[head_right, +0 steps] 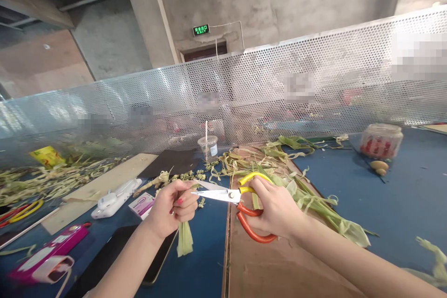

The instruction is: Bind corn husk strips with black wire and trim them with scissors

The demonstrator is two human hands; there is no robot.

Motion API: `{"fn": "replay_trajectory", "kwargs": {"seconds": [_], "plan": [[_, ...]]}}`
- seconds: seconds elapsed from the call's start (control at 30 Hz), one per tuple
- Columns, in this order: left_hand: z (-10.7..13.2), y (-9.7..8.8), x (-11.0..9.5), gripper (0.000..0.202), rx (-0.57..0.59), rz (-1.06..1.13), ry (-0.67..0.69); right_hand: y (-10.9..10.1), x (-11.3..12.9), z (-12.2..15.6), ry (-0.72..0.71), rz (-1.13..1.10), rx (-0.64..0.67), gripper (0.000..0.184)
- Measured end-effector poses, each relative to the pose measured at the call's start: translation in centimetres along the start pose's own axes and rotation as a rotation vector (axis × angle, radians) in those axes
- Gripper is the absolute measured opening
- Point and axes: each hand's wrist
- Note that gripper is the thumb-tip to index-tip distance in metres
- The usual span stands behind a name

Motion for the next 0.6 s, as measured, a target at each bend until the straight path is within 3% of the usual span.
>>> {"fn": "replay_trajectory", "kwargs": {"seconds": [0.6], "plan": [[-0.08,0.21,0.20,0.034,0.012,-0.046,-0.047,0.12,-0.12,-0.03,-0.064,0.053,0.005,0.028]]}}
Point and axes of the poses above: each hand's wrist, its own z-axis away from the middle knuckle, its own y-axis out of the palm, x = y × z, and after that the axes turned 5 degrees about y, right-handed
